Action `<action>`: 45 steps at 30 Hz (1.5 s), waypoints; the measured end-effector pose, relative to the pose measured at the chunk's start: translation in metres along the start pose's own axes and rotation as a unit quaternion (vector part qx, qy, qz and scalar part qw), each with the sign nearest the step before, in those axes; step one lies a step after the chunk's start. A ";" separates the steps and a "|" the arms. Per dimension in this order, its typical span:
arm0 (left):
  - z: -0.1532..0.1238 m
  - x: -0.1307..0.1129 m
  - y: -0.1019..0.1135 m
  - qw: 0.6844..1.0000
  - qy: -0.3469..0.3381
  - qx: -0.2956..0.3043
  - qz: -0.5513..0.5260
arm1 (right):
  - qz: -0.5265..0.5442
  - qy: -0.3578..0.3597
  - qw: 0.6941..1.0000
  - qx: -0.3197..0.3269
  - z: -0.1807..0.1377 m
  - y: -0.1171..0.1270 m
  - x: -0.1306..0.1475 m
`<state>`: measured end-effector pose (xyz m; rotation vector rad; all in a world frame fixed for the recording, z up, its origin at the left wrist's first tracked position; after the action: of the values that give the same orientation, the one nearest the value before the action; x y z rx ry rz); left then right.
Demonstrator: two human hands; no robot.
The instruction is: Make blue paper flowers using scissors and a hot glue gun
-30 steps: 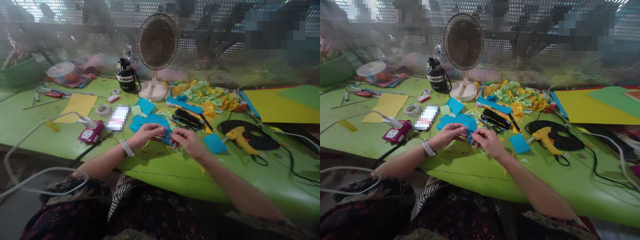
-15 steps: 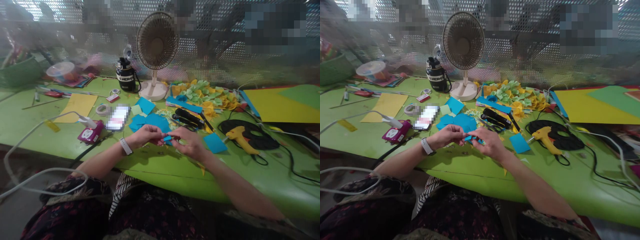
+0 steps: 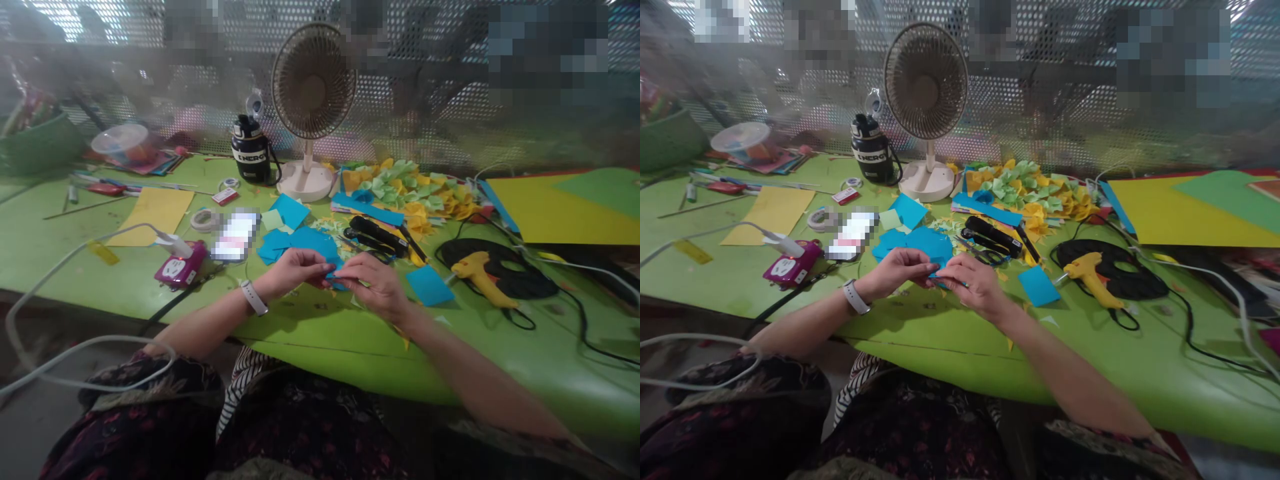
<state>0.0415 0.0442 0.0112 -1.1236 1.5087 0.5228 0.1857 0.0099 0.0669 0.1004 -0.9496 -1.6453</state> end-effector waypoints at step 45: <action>-0.009 -0.002 -0.006 0.997 -0.056 0.014 0.057 | 0.134 -0.285 0.948 -0.054 -0.012 -0.013 -0.027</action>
<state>0.0423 0.0348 0.0167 -0.9741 1.4842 0.6304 0.1907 0.0262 0.0400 -0.5858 -1.2358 -1.4886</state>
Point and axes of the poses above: each hand's wrist, its own z-axis towards the middle knuckle, its own y-axis out of the back of the hand, x = y × z, the point moved 7 cm from there along z, towards the middle knuckle, and after that the axes turned 7 degrees about y, right-handed, at the moved point
